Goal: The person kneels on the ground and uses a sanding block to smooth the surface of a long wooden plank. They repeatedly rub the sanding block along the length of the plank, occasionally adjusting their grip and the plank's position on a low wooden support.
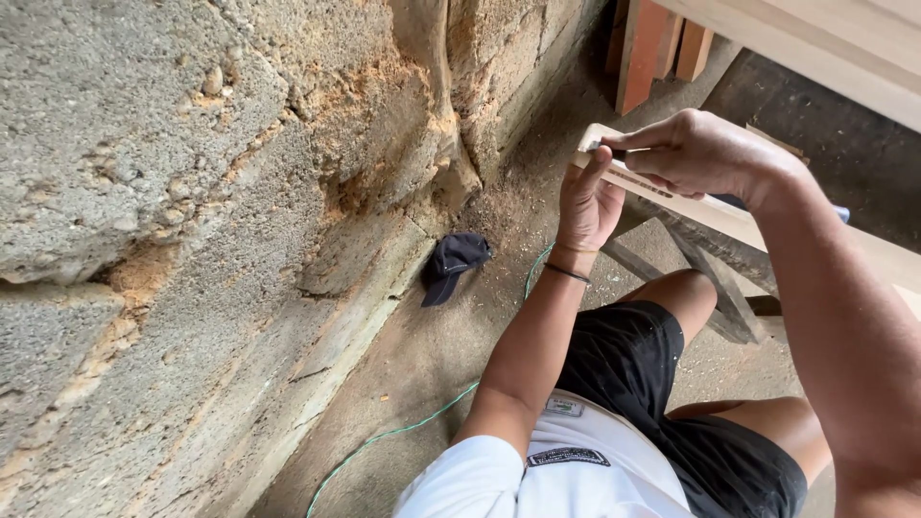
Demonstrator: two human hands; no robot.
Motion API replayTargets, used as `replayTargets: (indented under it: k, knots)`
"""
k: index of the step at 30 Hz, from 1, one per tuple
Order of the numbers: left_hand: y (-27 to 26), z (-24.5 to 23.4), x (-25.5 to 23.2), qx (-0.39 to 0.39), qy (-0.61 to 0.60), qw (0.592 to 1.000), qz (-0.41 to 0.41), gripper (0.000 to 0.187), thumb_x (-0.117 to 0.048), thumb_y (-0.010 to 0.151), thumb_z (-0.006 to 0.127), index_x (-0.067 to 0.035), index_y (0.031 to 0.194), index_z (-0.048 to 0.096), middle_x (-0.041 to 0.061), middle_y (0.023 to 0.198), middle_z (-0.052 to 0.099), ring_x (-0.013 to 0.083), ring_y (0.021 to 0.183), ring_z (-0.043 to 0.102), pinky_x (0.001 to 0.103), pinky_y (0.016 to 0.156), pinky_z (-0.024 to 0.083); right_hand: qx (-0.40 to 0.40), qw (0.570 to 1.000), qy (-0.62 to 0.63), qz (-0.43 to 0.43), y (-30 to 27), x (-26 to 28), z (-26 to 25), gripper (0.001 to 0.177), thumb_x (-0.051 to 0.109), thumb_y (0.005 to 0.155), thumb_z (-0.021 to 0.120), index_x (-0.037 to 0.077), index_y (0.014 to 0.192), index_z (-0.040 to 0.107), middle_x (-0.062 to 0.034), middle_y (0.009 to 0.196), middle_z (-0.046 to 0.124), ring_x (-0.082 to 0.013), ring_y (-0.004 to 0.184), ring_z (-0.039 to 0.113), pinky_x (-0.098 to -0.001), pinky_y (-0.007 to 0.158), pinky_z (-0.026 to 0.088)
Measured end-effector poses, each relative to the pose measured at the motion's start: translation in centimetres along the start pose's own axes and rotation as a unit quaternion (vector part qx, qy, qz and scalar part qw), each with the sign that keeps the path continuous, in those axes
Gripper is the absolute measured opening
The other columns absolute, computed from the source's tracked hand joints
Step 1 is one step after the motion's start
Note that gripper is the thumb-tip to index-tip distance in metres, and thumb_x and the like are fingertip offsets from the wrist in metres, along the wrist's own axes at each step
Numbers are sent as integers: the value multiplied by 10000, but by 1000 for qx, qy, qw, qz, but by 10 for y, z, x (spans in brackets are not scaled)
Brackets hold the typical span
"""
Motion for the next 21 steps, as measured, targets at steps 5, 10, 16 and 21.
replayTargets:
  k: [5,10,16,21]
  knots:
    - [-1,-3,1,12,-33,999,-3,240,-52,818,586,-17,1046,521,101,998,575,197,951,536,317,838,423,-9,996,-77,-44,6,-1,4,292,241,814,510,262,1092,598,-46,505,459,-121,441,386,-272,416,347]
    - [-1,-3,0,12,-43,999,-5,224,-14,804,567,-24,1025,530,94,985,576,188,943,532,301,837,424,-23,991,-108,-76,7,2,6,283,300,815,520,276,1086,597,-30,504,482,-97,482,377,-267,450,332]
    - [0,-4,1,17,-55,998,-5,240,-22,800,590,-18,1031,527,106,990,574,189,957,530,286,867,415,-12,973,-215,-90,6,21,6,310,233,837,415,217,1117,546,-39,1022,596,-226,812,600,-340,630,433]
    - [0,1,-1,18,-51,999,-1,249,-70,814,612,-2,1031,511,117,995,567,186,942,534,283,847,424,-3,963,-261,-62,6,30,8,330,140,797,345,202,991,604,-135,902,618,-322,819,554,-404,632,412]
Point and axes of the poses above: each hand's wrist, its own y-axis towards the middle knuckle, its own z-axis out of the palm, x = y × z, the point moved 4 cm from there along y, towards the middle knuckle
